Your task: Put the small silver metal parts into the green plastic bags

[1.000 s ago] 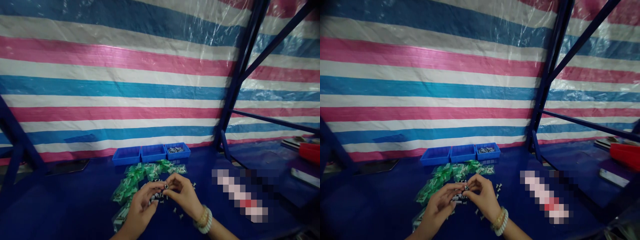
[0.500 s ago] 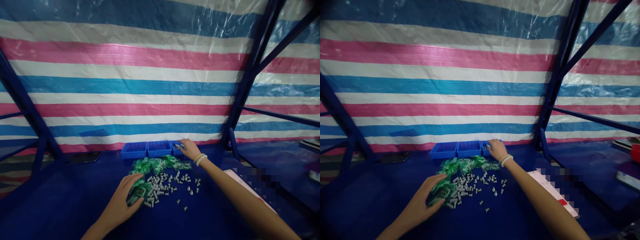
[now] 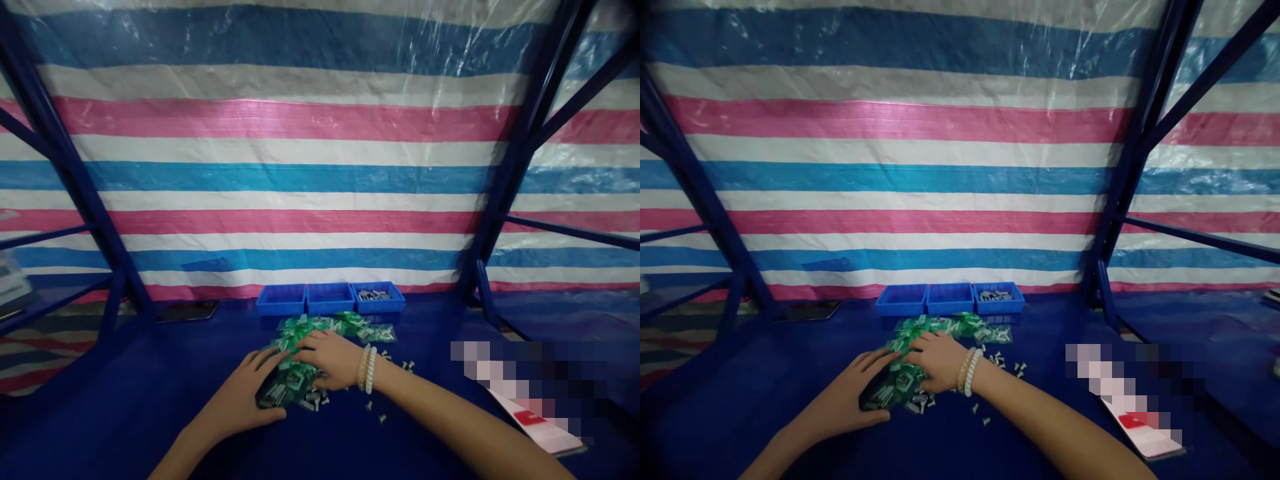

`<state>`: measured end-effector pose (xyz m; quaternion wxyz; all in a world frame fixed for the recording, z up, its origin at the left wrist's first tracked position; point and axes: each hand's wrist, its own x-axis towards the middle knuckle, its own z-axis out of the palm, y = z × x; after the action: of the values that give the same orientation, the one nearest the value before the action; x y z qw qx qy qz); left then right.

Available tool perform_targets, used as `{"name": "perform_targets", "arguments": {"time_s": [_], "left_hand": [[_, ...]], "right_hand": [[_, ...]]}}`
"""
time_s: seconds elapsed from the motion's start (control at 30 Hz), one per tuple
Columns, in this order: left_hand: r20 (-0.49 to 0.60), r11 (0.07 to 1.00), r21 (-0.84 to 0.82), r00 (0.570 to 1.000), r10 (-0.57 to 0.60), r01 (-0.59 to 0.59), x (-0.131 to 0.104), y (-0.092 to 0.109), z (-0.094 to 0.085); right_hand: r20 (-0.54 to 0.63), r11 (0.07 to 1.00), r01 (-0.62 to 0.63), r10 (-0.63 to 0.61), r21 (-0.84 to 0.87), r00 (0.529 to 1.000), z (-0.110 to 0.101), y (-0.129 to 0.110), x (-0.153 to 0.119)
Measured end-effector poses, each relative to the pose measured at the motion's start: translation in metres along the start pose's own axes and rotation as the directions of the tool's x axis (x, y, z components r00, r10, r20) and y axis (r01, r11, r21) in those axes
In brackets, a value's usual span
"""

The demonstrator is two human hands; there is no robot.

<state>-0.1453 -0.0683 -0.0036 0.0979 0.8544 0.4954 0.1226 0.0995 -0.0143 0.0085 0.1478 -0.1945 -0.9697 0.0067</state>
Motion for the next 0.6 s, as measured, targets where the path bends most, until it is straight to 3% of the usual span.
{"name": "perform_targets", "arguments": {"time_s": [0.27, 0.43, 0.6], "left_hand": [[-0.154, 0.997, 0.01, 0.985, 0.077, -0.076, 0.01, -0.014, -0.002], [-0.221, 0.998, -0.058, 0.975, -0.004, -0.009, 0.01, -0.021, 0.002], [-0.243, 0.997, 0.039, 0.967, 0.074, -0.067, 0.01, -0.021, 0.008]], "right_hand": [[0.071, 0.997, 0.066, -0.063, -0.033, 0.995, 0.015, 0.016, 0.029], [-0.026, 0.998, 0.019, -0.02, -0.055, 0.999, 0.018, 0.019, 0.039], [-0.17, 0.993, -0.119, 0.118, 0.004, 0.978, 0.023, 0.022, 0.037]]}}
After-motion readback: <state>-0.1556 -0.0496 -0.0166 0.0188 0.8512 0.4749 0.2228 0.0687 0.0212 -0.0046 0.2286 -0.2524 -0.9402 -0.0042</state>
